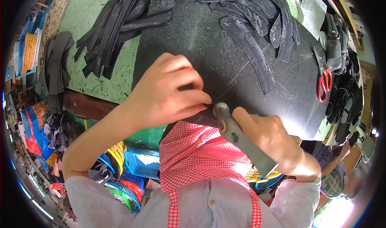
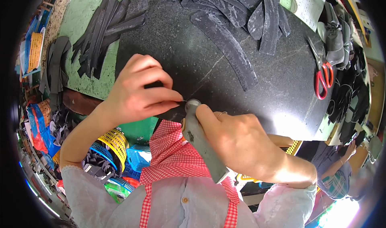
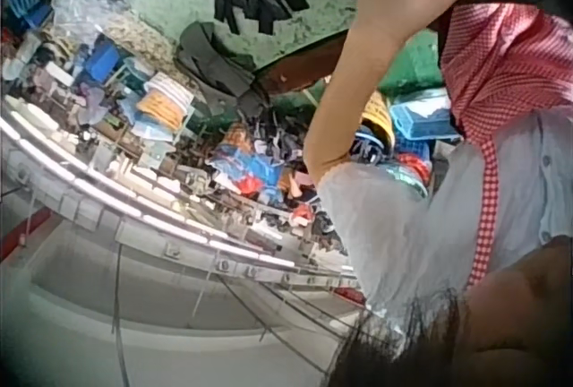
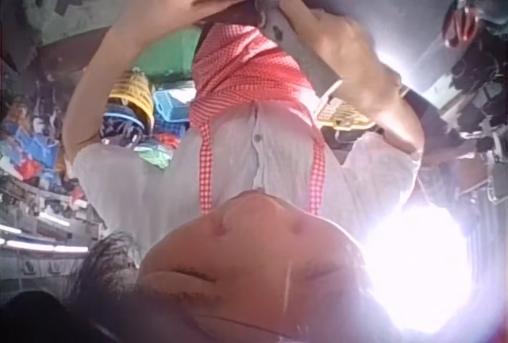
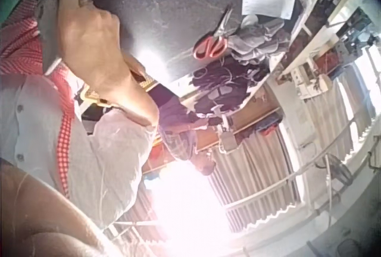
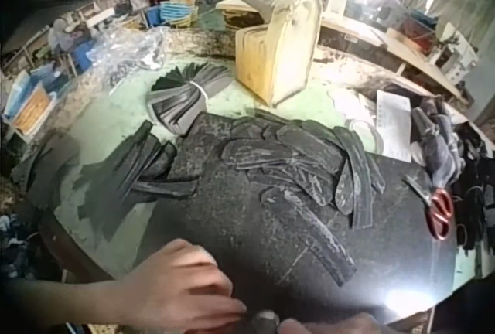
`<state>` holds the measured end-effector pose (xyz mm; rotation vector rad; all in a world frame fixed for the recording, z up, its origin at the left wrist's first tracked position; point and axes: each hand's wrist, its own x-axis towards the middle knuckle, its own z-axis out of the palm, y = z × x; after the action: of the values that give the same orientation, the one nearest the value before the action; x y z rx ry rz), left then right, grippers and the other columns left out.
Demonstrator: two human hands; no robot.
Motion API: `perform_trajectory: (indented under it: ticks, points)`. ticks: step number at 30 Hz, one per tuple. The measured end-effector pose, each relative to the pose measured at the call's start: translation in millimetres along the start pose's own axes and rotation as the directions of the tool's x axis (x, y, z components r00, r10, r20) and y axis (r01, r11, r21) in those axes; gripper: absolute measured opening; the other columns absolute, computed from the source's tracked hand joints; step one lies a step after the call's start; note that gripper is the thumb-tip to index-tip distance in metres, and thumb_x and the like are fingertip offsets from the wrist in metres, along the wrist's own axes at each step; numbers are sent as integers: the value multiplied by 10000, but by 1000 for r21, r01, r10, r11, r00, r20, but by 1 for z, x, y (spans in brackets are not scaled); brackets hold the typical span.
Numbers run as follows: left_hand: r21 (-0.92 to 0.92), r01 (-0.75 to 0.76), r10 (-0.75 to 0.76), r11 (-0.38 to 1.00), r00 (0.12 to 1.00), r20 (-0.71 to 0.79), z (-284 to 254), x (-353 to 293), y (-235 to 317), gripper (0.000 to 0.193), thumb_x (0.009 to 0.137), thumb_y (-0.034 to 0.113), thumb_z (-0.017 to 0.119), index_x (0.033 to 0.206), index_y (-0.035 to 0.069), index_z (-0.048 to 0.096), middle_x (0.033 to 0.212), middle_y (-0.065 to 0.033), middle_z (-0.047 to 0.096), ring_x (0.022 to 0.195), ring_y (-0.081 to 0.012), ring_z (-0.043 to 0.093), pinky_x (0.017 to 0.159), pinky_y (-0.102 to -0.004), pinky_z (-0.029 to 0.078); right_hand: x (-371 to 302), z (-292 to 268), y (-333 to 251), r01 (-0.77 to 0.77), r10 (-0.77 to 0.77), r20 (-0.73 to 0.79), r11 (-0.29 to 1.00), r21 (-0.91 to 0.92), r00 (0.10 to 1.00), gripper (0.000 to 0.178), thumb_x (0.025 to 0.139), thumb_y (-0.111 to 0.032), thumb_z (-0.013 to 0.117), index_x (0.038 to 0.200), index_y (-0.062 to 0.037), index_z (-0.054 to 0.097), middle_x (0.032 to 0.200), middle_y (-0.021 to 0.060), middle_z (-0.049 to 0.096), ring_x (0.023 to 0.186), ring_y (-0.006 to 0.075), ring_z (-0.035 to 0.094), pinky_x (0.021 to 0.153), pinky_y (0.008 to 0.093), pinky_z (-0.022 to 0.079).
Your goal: Flattening the edges of leather strips using a hammer on a workbench.
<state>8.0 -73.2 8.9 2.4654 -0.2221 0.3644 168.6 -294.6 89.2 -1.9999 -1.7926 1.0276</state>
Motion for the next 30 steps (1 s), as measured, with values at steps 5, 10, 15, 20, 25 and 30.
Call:
perform_trajectory:
  ticks: [5,10,15,20,25,30]
  points:
    - [242,-113,152,964,977,-147,6,-14,3,378,586,188,892,956,205,813,942,34,644,946,-223,601,799,-409,481,8,-7,-1,15,-21,-101,998,-57,995,306,926,-162,707,1105,3,522,812,177,661,728,398,702,615,487,559]
    - [87,25,-15,996,994,-107,-6,-18,-2,345,603,169,882,940,197,810,946,35,648,956,-241,603,807,-412,491,24,-13,-7,42,-42,-41,999,-4,998,216,928,-53,662,1075,-7,511,769,142,634,691,342,711,584,437,564]
    - [79,94,-89,992,994,-70,-12,-23,-2,294,628,175,891,908,182,803,946,22,649,950,-250,611,784,-403,506,30,0,-7,53,-53,5,999,-2,999,195,943,-75,640,1066,-9,504,781,164,644,686,395,699,586,484,558]
    - [219,7,30,976,986,-165,-13,-28,2,287,632,164,893,903,181,801,916,25,639,902,-243,606,745,-383,500,37,-9,-14,62,-66,-100,997,-41,993,203,960,-80,615,1127,-11,524,787,169,653,712,377,712,603,476,563]
    - [36,195,-189,980,974,-124,-19,-42,-8,292,634,160,887,910,198,802,968,22,650,962,-250,612,761,-393,511,51,-14,-18,94,-94,10,995,22,995,220,956,-78,597,1145,-21,499,788,181,653,714,373,710,620,472,563]
    - [138,95,-71,986,983,-170,-22,-44,-5,289,637,139,895,906,183,799,961,16,647,939,-250,605,772,-395,509,52,-4,-25,64,-64,2,998,-6,998,188,937,-55,614,1067,-10,485,779,180,642,746,406,706,619,510,555]
